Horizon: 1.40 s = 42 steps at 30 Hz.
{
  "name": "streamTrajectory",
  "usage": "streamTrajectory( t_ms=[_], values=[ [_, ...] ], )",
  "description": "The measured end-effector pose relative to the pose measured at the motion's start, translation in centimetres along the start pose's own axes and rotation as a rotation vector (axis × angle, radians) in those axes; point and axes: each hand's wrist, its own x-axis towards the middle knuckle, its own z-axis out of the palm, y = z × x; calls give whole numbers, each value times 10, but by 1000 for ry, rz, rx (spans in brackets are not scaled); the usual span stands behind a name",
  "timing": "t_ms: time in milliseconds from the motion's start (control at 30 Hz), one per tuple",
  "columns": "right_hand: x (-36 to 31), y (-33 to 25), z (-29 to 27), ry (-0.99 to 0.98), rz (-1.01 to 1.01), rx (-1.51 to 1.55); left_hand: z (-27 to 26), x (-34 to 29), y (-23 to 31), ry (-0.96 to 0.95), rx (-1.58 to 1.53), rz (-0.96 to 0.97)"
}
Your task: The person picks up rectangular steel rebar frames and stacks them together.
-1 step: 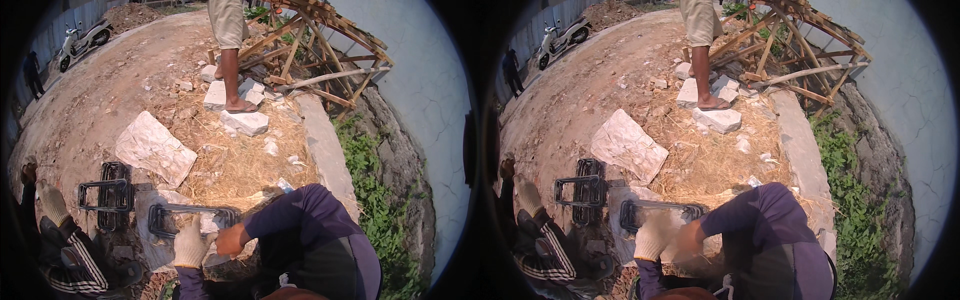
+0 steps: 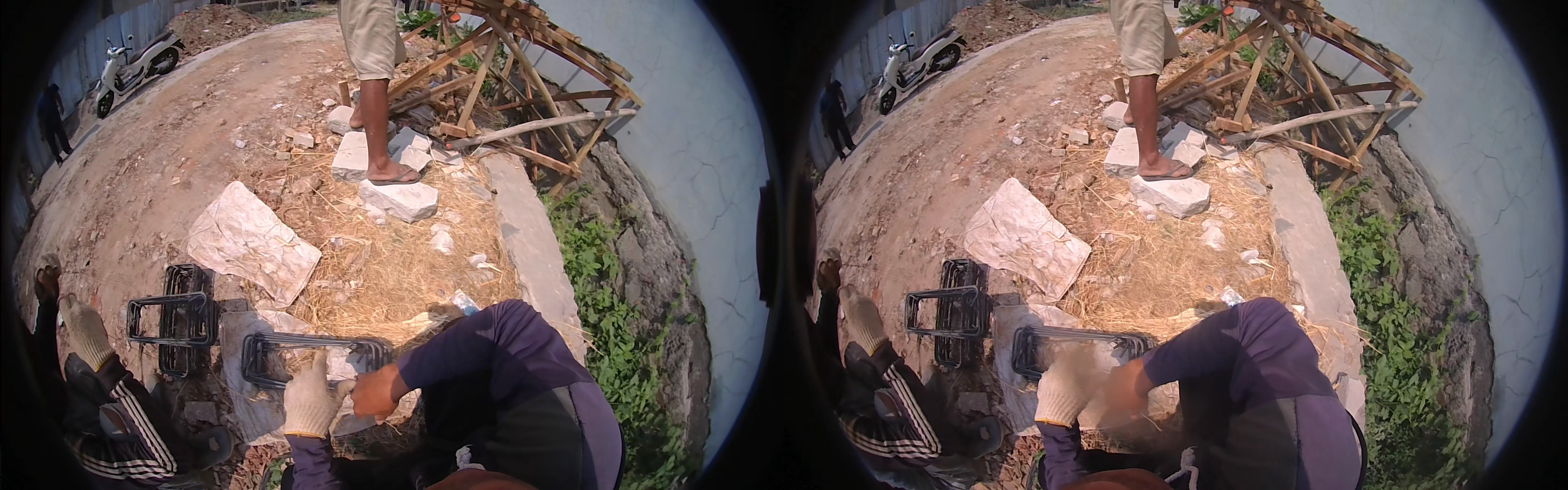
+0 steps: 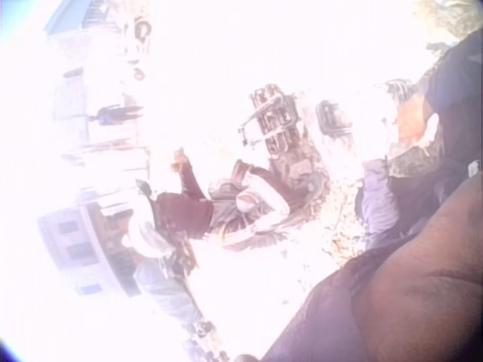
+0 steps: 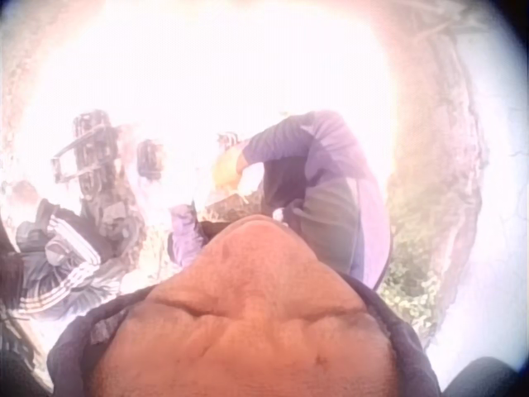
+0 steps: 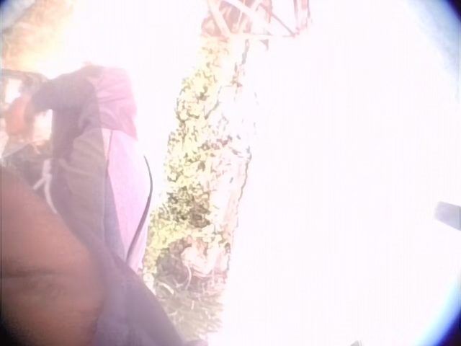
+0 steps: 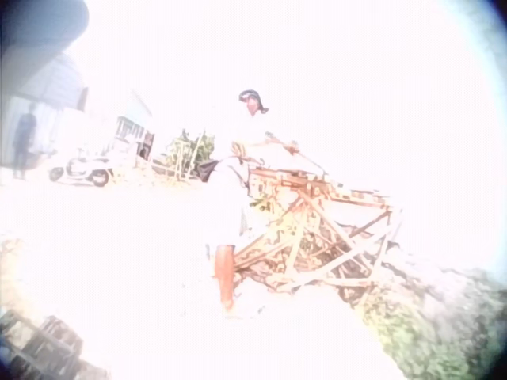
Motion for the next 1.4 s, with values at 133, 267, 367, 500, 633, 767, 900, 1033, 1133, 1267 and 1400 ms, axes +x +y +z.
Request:
streamTrajectory(
  t_ms=[133, 267, 367, 500, 633, 767, 900, 1033, 1133, 1267, 1400],
  values=[
    [0, 3, 5, 6, 3, 21, 4, 4, 1, -44, 28, -31],
    [2, 6, 9, 21, 12, 10, -6, 4, 8, -38, -17, -56],
    [1, 6, 11, 25, 19, 5, -7, 3, 10, -28, -27, -39],
    [2, 8, 13, 31, 15, 37, -6, 2, 10, -34, -46, -49],
    [3, 8, 10, 16, 20, 23, -16, 1, 15, -64, -37, -77],
    [4, 10, 13, 24, 17, 36, -14, 0, 14, -50, -54, -64],
    [4, 11, 13, 30, 13, 40, -17, -1, 16, -32, -56, -55],
    [4, 9, 13, 7, 47, 53, -24, 0, 24, -35, -52, -62],
    [4, 11, 13, 16, 35, 53, -21, 0, 22, -21, -57, -53],
    [5, 13, 16, 32, 11, 45, -23, 0, 23, -40, -40, -66],
    [6, 13, 17, 29, 15, 47, -21, 1, 22, -51, -41, -62]
  ],
)
